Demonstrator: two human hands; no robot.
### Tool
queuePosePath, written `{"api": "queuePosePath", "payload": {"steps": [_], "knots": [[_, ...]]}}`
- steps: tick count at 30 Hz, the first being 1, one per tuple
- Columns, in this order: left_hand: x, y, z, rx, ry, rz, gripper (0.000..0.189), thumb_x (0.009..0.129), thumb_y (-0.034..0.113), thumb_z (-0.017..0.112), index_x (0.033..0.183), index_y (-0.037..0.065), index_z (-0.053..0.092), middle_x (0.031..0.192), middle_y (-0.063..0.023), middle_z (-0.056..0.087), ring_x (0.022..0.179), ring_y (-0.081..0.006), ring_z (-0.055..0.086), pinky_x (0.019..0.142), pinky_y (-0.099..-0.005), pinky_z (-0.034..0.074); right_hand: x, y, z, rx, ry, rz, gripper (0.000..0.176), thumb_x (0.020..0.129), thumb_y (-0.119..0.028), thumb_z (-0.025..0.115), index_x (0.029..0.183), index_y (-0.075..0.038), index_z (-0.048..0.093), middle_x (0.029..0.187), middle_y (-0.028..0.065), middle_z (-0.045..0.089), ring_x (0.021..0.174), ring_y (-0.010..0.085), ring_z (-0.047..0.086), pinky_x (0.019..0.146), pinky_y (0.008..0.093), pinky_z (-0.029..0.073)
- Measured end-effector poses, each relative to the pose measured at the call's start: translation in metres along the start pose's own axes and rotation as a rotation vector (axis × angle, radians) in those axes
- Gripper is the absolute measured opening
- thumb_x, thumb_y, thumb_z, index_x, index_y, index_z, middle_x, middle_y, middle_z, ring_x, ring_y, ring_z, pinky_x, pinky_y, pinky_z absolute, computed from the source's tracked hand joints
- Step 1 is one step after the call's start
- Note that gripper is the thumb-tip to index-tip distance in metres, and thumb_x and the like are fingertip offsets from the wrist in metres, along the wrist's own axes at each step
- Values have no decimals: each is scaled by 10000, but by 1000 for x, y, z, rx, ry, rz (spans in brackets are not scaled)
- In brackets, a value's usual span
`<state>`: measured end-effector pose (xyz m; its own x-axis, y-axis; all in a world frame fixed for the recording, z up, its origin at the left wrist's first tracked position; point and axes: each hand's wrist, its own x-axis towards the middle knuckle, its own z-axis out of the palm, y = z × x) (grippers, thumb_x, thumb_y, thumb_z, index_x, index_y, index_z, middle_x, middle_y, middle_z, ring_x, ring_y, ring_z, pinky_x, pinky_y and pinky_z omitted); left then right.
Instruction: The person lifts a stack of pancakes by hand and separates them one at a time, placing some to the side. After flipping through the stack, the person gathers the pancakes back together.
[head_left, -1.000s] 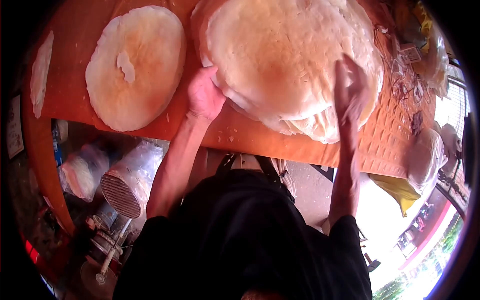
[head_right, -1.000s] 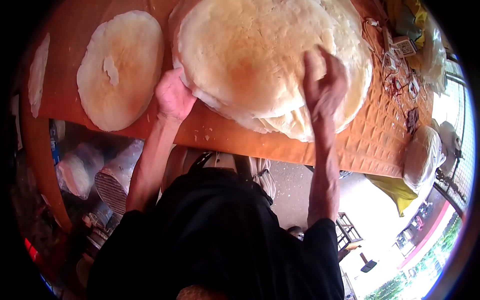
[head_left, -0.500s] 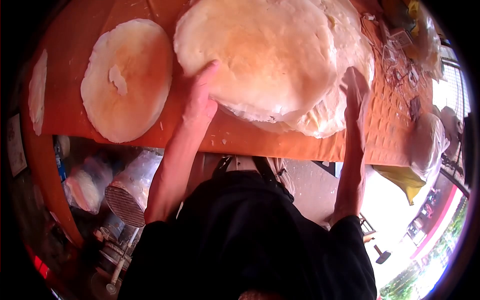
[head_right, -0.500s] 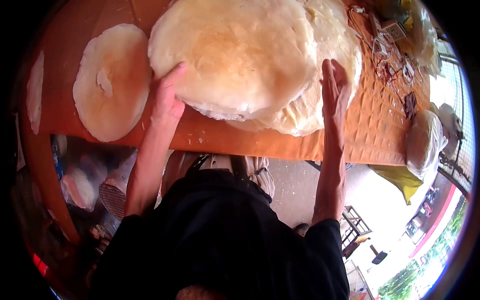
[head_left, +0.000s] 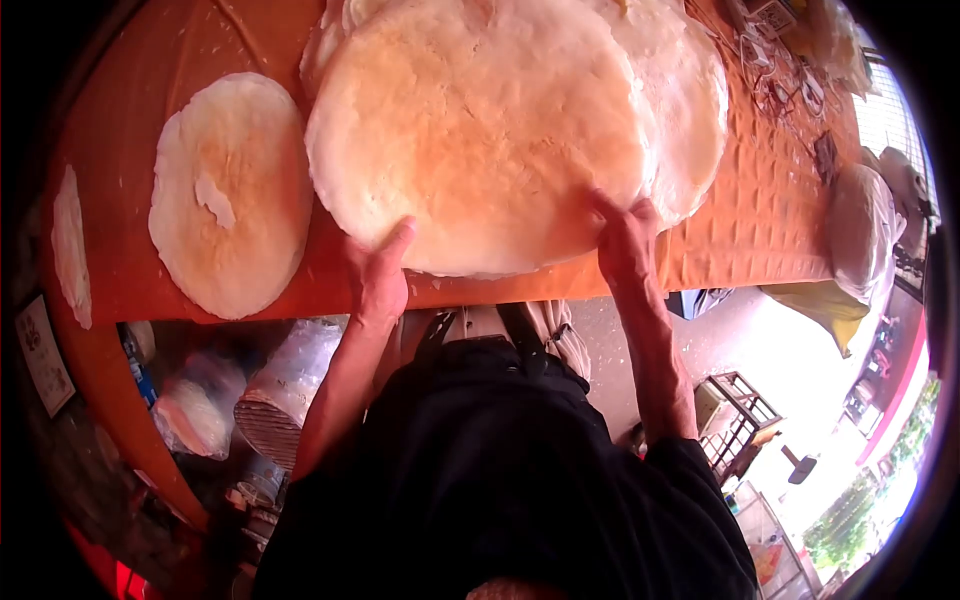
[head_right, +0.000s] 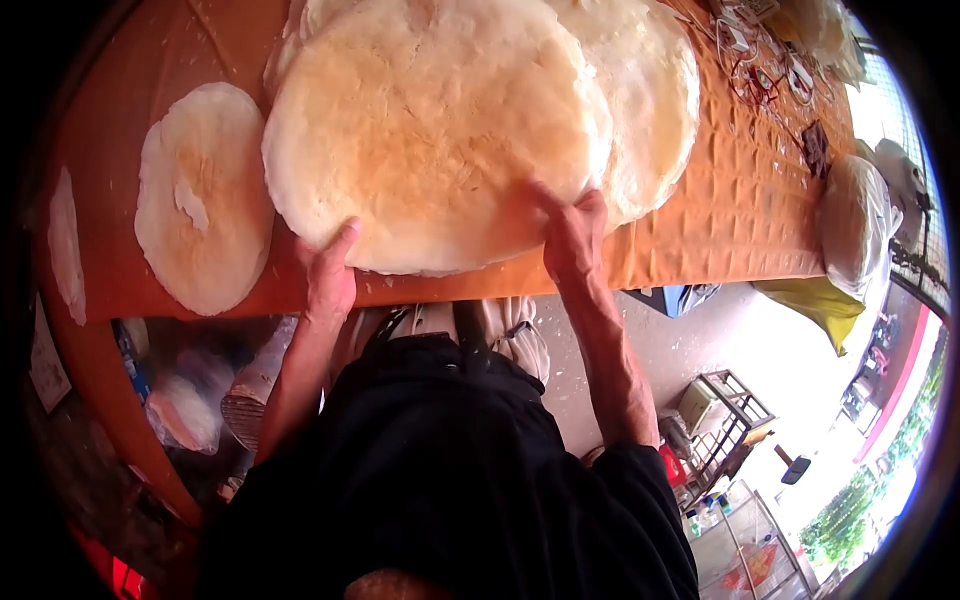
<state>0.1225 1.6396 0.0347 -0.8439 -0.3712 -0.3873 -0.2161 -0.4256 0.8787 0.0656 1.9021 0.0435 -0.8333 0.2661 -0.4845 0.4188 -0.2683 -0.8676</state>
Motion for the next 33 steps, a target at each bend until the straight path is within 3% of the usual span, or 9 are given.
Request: {"api": "queuePosePath", "payload": {"steps": [6,12,16,22,26,28,29,32,33], "knots": [[29,32,-17,-659,-154,-281,474,917,196,573,1343,13,475,1292,-93,573,1188,-246,541,1024,-396,428,-31,-93,22,-143,-67,-285,498,757,25,731,1223,31,555,1073,137,671,916,225,667,817,335,557],[68,57,-27,-578,-332,-165,416,918,102,579,1312,6,485,1228,-112,592,1085,-196,601,892,-329,523,-29,-173,70,-288,-259,-542,483,791,-38,709,1246,22,557,1101,133,659,953,212,649,860,305,515],[52,133,-62,-305,70,54,287,826,52,640,1109,14,617,1047,-93,649,953,-201,645,803,-322,555,-23,-173,135,-203,-484,-493,315,807,-27,672,1111,35,619,982,116,679,837,189,659,759,287,527],[25,175,-197,-254,334,308,351,852,77,621,1188,-22,595,1180,-135,623,1089,-250,608,922,-406,513,-16,-76,255,-164,-724,-329,100,818,-16,634,884,56,654,807,84,673,615,142,615,533,258,494],[36,143,-298,0,573,260,340,882,93,613,1195,-37,584,1197,-130,613,1090,-251,597,936,-362,487,-21,38,314,-165,-780,176,308,818,-75,658,1085,51,571,758,69,644,616,139,592,530,290,472],[48,126,-341,222,686,188,342,889,101,618,1202,-32,580,1192,-117,617,1075,-240,600,933,-335,475,-5,81,307,-234,-811,217,457,807,-136,710,1191,28,526,737,53,631,644,140,598,556,306,475],[47,123,-351,296,709,166,364,906,156,621,1213,-33,571,1182,-94,623,1052,-211,600,924,-307,461,-7,83,303,-162,-863,101,539,775,-214,743,1204,32,526,736,75,633,619,201,603,591,323,492],[41,121,-354,18,764,231,362,945,208,573,1216,-34,569,1180,-73,626,1058,-185,593,923,-301,459,-17,47,295,-739,-554,-559,614,750,-246,749,1217,67,501,820,151,646,696,291,621,647,367,505],[41,118,-348,-3,732,295,388,976,253,524,1236,-33,554,1220,-85,604,1081,-191,581,941,-307,454,-14,47,299,-754,-471,-730,657,723,-246,763,1220,85,488,937,224,633,842,364,615,746,409,500]]}}
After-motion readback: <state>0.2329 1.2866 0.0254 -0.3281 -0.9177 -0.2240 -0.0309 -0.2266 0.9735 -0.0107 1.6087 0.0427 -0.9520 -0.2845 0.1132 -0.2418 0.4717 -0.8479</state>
